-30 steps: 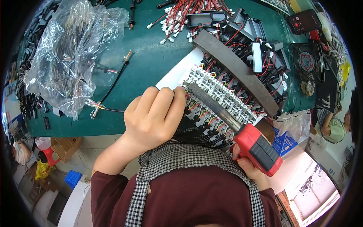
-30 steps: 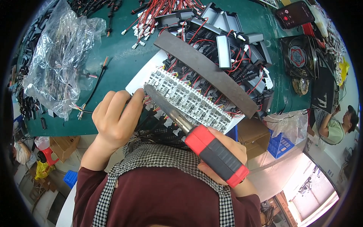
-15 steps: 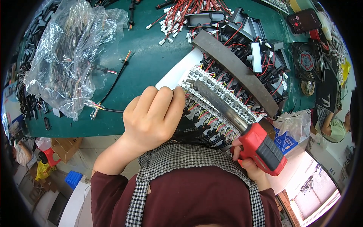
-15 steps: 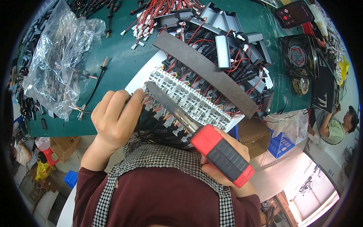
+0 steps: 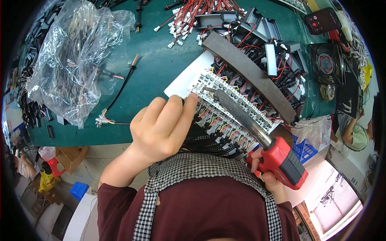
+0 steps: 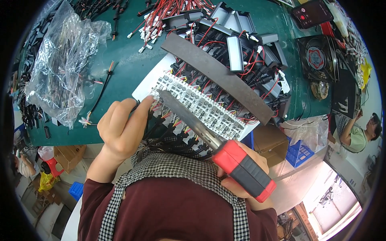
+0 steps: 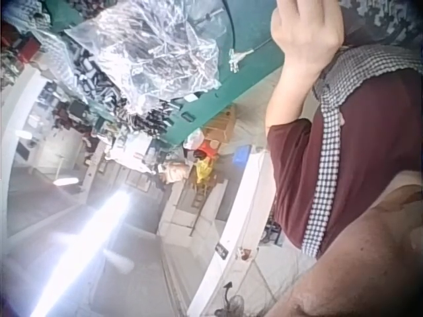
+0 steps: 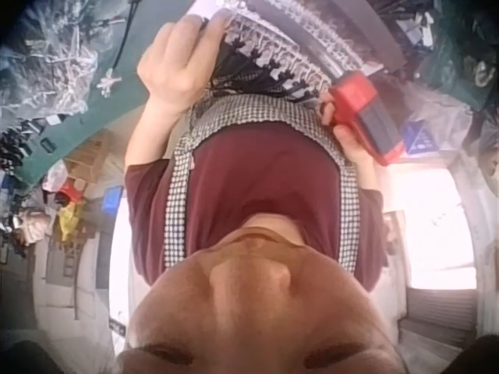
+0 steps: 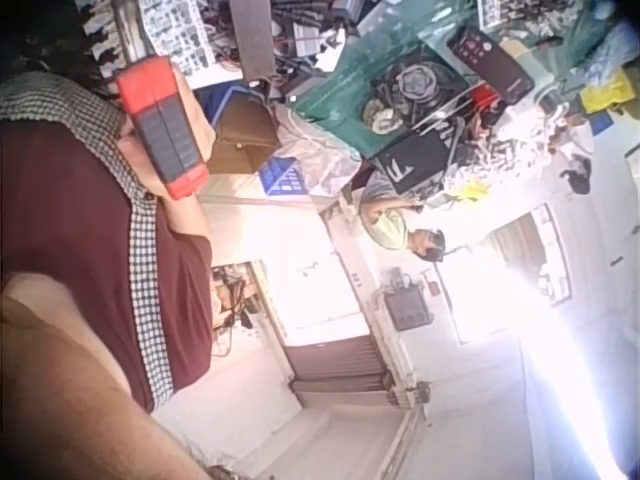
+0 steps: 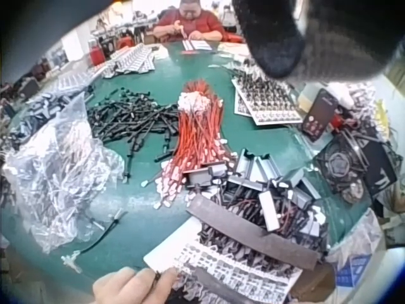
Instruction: The person solders electrical wires onto an array of circuit boards or LED strips using a soldering gun.
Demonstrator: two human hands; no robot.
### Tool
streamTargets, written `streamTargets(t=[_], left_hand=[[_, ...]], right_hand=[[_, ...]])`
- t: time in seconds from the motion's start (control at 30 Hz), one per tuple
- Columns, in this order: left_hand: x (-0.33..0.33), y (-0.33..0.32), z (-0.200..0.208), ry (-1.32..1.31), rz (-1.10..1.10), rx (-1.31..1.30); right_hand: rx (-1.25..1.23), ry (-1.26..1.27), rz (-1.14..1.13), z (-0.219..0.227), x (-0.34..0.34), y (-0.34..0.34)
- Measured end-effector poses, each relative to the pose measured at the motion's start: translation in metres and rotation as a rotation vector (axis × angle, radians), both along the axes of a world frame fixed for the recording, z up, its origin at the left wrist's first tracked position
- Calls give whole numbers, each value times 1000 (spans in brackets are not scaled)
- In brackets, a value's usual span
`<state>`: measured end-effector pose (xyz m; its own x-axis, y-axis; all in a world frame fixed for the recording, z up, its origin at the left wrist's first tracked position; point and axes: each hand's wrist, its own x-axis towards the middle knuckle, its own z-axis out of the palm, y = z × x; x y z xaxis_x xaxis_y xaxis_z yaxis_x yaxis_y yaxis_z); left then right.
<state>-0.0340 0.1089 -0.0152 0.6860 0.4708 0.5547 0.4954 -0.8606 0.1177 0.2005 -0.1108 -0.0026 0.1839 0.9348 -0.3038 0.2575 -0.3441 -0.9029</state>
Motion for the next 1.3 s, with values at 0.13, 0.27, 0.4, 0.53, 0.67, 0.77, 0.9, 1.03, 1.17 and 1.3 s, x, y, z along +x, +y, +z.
streamTargets(t=[0.13,0.27,0.4,0.53,0.67,0.77,0.9,1.03,1.17,1.3], left_hand=[[-1,0,-3,-39,-51,-17],[0,-2,-6,-72,-21,-62],[2,-4,-7,-85,6,-76],[3,-6,-7,-82,12,-77],[4,-7,-7,-56,22,-52],[3,-7,-8,-66,25,-61],[4,-9,-10,-57,29,-77],[4,-9,-8,-48,46,-70],[5,-9,-8,-45,46,-71],[3,-9,-7,-36,46,-65]], right_hand=[[11,28,-25,-2,-2,-3],[-24,-34,25,-4,-1,-6],[-52,5,71,-10,0,-8],[-147,66,45,-10,-1,-10],[-7,-46,110,-2,-3,18],[151,-134,200,-1,-3,27],[138,-146,213,0,-3,27],[50,-101,156,-5,-5,8],[-94,24,0,-8,-5,-4],[-43,-34,37,-6,-5,-1]])
